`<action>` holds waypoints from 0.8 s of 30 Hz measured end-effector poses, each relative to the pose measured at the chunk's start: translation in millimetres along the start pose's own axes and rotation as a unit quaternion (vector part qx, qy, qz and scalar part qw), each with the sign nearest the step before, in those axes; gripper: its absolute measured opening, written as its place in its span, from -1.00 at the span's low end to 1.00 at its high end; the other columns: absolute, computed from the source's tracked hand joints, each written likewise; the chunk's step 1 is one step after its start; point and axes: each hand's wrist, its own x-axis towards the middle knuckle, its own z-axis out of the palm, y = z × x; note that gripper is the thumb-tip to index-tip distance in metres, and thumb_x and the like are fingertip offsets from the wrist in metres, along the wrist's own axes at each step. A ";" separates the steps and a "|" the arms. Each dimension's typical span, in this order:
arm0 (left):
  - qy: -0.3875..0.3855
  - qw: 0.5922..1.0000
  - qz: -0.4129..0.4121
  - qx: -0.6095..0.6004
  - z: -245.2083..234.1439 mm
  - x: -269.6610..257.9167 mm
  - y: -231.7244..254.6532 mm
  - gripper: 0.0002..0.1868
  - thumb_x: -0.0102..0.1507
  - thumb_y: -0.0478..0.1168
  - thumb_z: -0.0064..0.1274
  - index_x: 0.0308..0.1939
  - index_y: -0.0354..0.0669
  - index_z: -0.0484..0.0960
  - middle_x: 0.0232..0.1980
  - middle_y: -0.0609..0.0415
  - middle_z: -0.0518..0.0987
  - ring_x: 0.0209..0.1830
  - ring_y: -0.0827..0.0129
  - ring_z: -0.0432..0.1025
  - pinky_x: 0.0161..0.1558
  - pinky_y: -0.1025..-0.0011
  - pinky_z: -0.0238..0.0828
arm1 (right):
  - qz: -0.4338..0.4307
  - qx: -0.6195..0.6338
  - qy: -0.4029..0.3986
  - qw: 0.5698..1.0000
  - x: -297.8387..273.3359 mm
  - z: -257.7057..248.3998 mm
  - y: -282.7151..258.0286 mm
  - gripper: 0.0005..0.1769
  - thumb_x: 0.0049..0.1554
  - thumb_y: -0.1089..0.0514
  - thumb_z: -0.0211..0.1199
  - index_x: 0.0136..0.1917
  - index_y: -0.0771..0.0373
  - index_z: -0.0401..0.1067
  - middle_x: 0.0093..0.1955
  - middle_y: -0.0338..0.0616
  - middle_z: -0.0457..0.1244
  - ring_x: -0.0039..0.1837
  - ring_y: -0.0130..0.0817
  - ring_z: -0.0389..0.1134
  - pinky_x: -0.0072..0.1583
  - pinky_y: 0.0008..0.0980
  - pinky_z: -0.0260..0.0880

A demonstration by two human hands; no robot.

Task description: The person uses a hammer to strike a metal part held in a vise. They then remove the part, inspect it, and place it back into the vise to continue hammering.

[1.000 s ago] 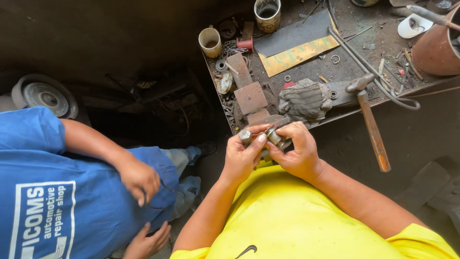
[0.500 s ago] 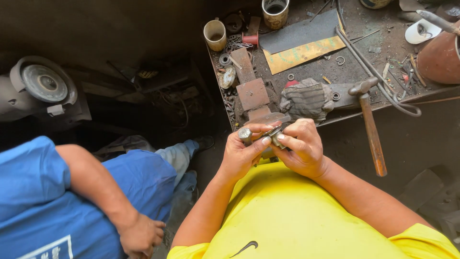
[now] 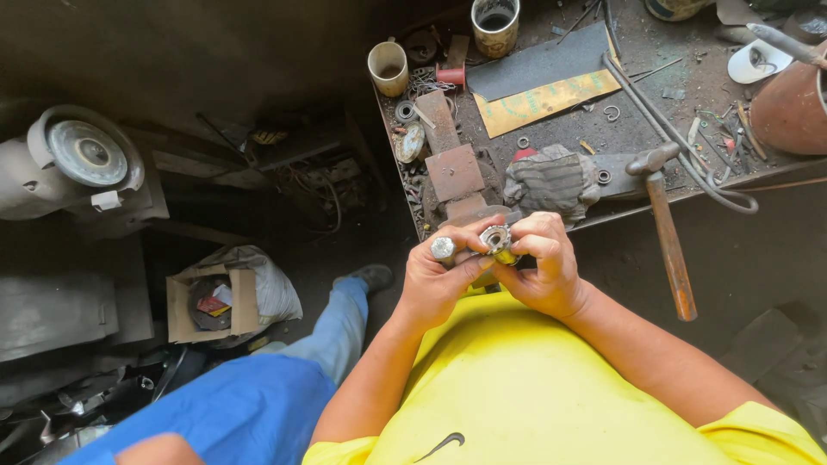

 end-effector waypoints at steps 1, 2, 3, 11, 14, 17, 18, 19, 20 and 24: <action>0.000 1.000 0.000 0.000 -3.3 0.5 -3.8 -0.85 0.17 -0.57 0.22 -0.22 -0.39 0.63 0.17 -0.21 0.65 0.12 0.32 0.56 0.10 0.40 0.60 | 0.000 0.000 0.000 1.000 0.6 0.0 -0.4 -0.63 0.08 0.19 0.51 -0.09 0.26 0.29 -0.16 -0.02 0.32 -0.20 -0.02 0.31 -0.06 -0.02 0.40; -0.005 1.000 0.008 0.003 -6.5 0.2 -7.8 -0.85 0.17 -0.57 0.24 -0.24 -0.39 0.62 0.19 -0.26 0.63 0.15 0.24 0.55 0.08 0.37 0.61 | 0.001 -0.008 0.000 1.000 0.7 -0.3 -1.5 -0.62 0.07 0.19 0.52 -0.11 0.26 0.28 -0.16 -0.01 0.33 -0.20 -0.02 0.32 -0.06 -0.04 0.41; -0.010 1.000 0.016 0.006 -9.7 -0.1 -11.7 -0.85 0.17 -0.56 0.25 -0.26 -0.39 0.60 0.21 -0.30 0.61 0.19 0.16 0.53 0.05 0.34 0.63 | 0.002 -0.016 0.000 1.000 0.8 -0.5 -2.6 -0.61 0.06 0.20 0.54 -0.13 0.25 0.28 -0.16 0.00 0.34 -0.20 -0.02 0.32 -0.07 -0.06 0.41; -0.011 0.996 0.040 0.079 -3.1 -5.8 -5.7 -0.79 0.19 -0.48 0.28 -0.14 -0.34 0.60 0.18 -0.30 0.63 0.27 0.16 0.48 0.20 0.36 0.51 | 0.009 -0.010 0.004 1.000 -8.5 0.4 -1.5 -0.59 0.09 0.13 0.52 -0.13 0.25 0.26 -0.15 0.00 0.34 -0.19 -0.01 0.33 -0.05 -0.08 0.42; -0.010 0.997 0.026 0.073 -3.0 -8.1 -2.4 -0.76 0.21 -0.48 0.25 -0.06 -0.35 0.61 0.19 -0.25 0.63 0.17 0.25 0.52 0.11 0.36 0.57 | 0.007 -0.013 0.005 1.000 -6.3 0.7 -7.0 -0.60 0.08 0.17 0.52 -0.13 0.26 0.26 -0.16 0.00 0.33 -0.20 0.00 0.32 -0.06 -0.08 0.42; -0.010 0.997 0.016 0.074 -7.1 -8.7 -6.9 -0.80 0.26 -0.46 0.19 -0.03 -0.35 0.64 0.20 -0.23 0.63 0.07 0.27 0.57 0.01 0.36 0.63 | 0.004 -0.017 0.006 1.000 -5.8 0.6 -9.6 -0.62 0.05 0.24 0.52 -0.12 0.27 0.27 -0.18 0.01 0.32 -0.21 0.01 0.31 -0.06 -0.08 0.43; -0.010 0.996 0.021 0.091 -9.1 -9.2 -10.2 -0.83 0.28 -0.44 0.18 -0.04 -0.34 0.65 0.20 -0.26 0.63 0.08 0.18 0.58 0.00 0.35 0.62 | 0.004 -0.018 0.007 1.000 -6.5 0.1 -10.0 -0.63 0.04 0.27 0.52 -0.12 0.27 0.28 -0.18 0.02 0.32 -0.21 0.01 0.31 -0.06 -0.08 0.43; -0.010 0.996 0.020 0.089 -9.1 -10.4 -11.3 -0.83 0.28 -0.44 0.18 -0.04 -0.34 0.65 0.20 -0.26 0.63 0.08 0.18 0.58 0.00 0.35 0.62 | 0.004 -0.019 0.005 1.000 -7.4 0.2 -10.9 -0.63 0.04 0.27 0.52 -0.12 0.27 0.28 -0.18 0.02 0.32 -0.21 0.01 0.31 -0.06 -0.08 0.43; -0.008 0.995 0.024 0.093 -9.2 -11.0 -12.2 -0.82 0.29 -0.43 0.18 -0.03 -0.34 0.66 0.19 -0.26 0.63 0.08 0.17 0.58 0.01 0.35 0.61 | 0.004 -0.015 0.006 1.000 -7.7 0.6 -11.0 -0.63 0.03 0.28 0.52 -0.12 0.28 0.29 -0.18 0.02 0.32 -0.21 0.01 0.31 -0.06 -0.07 0.43; -0.011 0.999 0.012 0.035 -12.4 -14.4 -21.4 -0.78 0.31 -0.47 0.11 0.04 -0.37 0.62 0.18 -0.30 0.62 -0.24 0.25 0.65 -0.11 0.36 0.67 | 0.002 -0.012 0.004 1.000 -10.9 0.4 -11.2 -0.64 0.02 0.31 0.51 -0.11 0.28 0.30 -0.18 0.03 0.31 -0.20 0.01 0.31 -0.06 -0.06 0.43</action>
